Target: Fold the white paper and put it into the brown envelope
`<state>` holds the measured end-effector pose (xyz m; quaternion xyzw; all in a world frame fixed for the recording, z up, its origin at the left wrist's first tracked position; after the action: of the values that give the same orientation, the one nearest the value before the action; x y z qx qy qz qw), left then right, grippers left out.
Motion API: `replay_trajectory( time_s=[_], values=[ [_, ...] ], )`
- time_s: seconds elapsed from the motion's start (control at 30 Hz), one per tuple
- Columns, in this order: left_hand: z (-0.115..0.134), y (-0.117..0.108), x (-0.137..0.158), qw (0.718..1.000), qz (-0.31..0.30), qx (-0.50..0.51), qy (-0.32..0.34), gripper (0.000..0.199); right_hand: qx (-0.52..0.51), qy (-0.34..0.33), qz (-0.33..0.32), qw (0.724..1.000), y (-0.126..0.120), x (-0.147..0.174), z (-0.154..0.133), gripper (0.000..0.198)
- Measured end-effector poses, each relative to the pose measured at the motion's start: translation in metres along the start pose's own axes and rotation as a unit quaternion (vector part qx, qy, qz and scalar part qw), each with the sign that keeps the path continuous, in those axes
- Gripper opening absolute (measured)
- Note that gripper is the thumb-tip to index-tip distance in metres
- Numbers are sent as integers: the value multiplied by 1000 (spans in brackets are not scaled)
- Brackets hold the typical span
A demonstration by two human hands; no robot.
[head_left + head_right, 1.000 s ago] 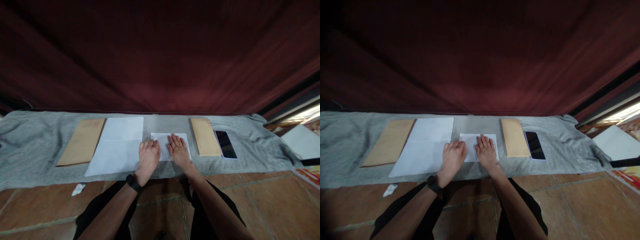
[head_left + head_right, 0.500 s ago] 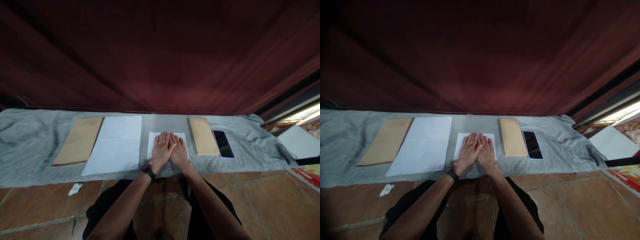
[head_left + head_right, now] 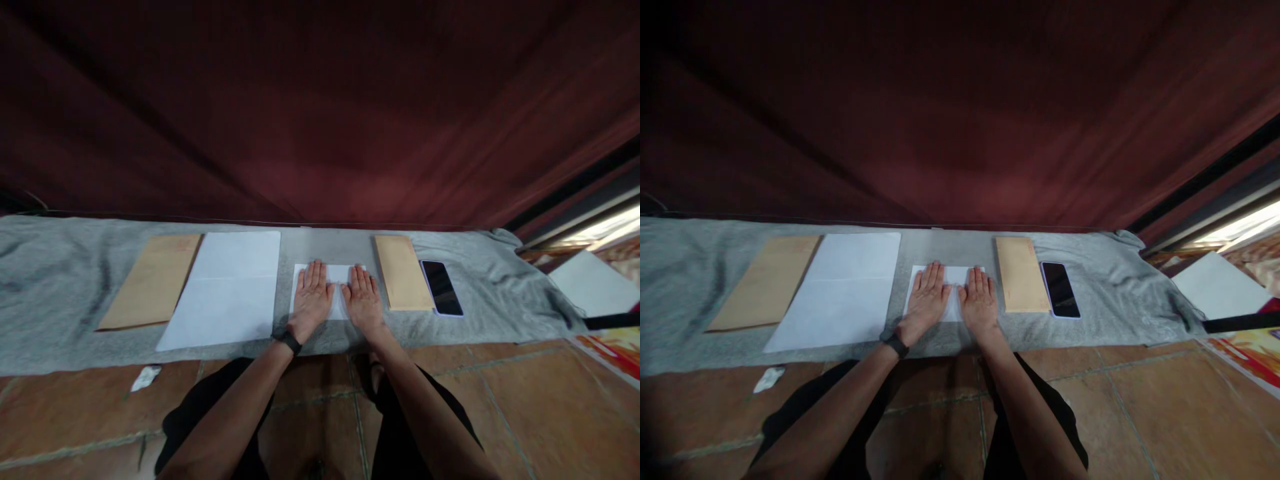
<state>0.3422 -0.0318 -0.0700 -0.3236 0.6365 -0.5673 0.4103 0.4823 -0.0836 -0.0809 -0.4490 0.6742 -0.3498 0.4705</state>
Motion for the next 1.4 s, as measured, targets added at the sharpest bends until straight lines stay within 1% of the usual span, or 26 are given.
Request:
replay_trajectory(
  time_s=[0.2,0.33,0.43,0.63,0.8,0.9,1.07,1.13,1.23,1.4],
  values=[
    [-5,-1,3,999,-3,-24,-25,64,6,18,15,1000,-2,4,8,61],
    [-7,-4,4,999,-8,-28,-44,64,11,30,9,999,-8,5,7,61],
    [-8,-5,6,999,-5,-27,-47,64,15,44,-9,999,-17,3,4,58],
    [-8,-6,8,998,-9,-22,-52,63,34,128,-46,990,-42,-7,0,48],
    [-8,-7,8,998,-12,-28,-52,63,43,175,-57,982,-47,-13,1,33],
    [-8,-7,9,998,-7,-28,-48,63,36,180,-51,982,-44,-14,5,27],
    [-9,-6,10,998,-3,-23,-50,63,4,151,-18,988,-39,-11,10,20],
    [-9,-7,10,998,-2,-21,-51,63,-2,154,-16,988,-39,-11,11,18],
    [-9,-7,11,998,-3,-22,-55,63,-10,178,-42,983,-41,-13,12,14],
    [-9,-8,12,998,3,-23,-54,63,-19,190,-82,978,-45,-19,13,13]
  ],
)
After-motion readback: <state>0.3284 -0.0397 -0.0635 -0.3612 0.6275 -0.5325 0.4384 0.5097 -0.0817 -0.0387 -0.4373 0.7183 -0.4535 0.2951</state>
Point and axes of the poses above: each hand's wrist, its own x-axis away from the middle knuckle, its own y-axis out of the palm, z = x × y, the point moved 2 cm from there along -x, towards the middle knuckle, and after that the axes turned 10 degrees about -x, right-handed, at the moved point
